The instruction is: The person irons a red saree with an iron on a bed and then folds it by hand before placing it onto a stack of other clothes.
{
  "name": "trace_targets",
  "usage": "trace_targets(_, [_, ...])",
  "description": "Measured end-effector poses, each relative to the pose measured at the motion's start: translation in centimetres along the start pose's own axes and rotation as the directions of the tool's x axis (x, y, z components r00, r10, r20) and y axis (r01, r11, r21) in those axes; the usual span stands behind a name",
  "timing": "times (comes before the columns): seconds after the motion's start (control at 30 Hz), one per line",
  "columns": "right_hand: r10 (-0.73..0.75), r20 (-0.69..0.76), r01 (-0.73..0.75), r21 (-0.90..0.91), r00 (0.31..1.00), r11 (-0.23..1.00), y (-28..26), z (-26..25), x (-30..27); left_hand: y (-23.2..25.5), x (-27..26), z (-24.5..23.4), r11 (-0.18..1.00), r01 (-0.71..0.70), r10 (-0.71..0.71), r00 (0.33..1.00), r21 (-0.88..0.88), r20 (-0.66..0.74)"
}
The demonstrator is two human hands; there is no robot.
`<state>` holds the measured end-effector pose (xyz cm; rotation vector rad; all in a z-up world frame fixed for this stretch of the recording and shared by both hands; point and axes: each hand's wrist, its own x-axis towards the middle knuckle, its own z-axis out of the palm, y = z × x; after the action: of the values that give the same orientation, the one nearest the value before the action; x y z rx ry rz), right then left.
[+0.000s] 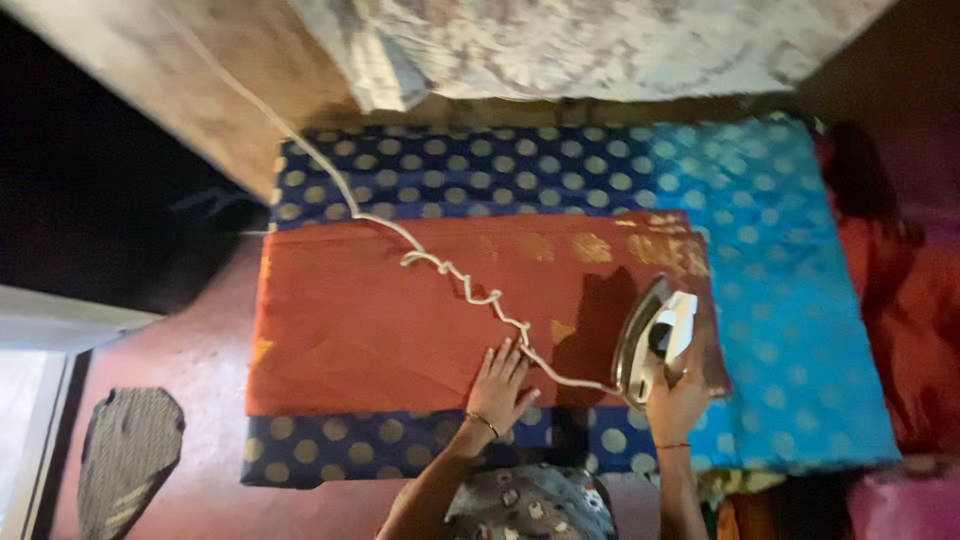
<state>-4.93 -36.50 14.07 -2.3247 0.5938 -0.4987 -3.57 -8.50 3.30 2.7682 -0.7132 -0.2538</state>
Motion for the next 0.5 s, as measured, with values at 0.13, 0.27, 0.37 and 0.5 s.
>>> trace_targets(0.13, [-0.232,0.074,0.213,0.208,0.97,0.955,-5.8,4.7,-1.3,-1.5,-2.1,-0.2,0.936,-0.01,-0.07,0.975,-0.352,-0.213])
trace_targets(0.27, [-0.342,0.237,0.322,0.122,0.909,0.939,-10.3,11.1,-3.1,-5.4,-3.0,-0.7,0.841,0.192,-0.458,0.75,-0.505,-0.477])
trace_targets(0.37, [-0.427,0.294,0.391,0.175,0.855,0.904,-13.9,15.7,-6.7,-9.6,-5.8,-3.0,0.746,0.426,-0.665,0.527,-0.512,-0.53])
trace_targets(0.5, [-0.638,0.241,0.597,0.226,0.732,0.77,-17.7,19.8,-11.9,-16.7,-12.0,-6.5,0.793,0.487,-0.608,0.591,-0.367,-0.529])
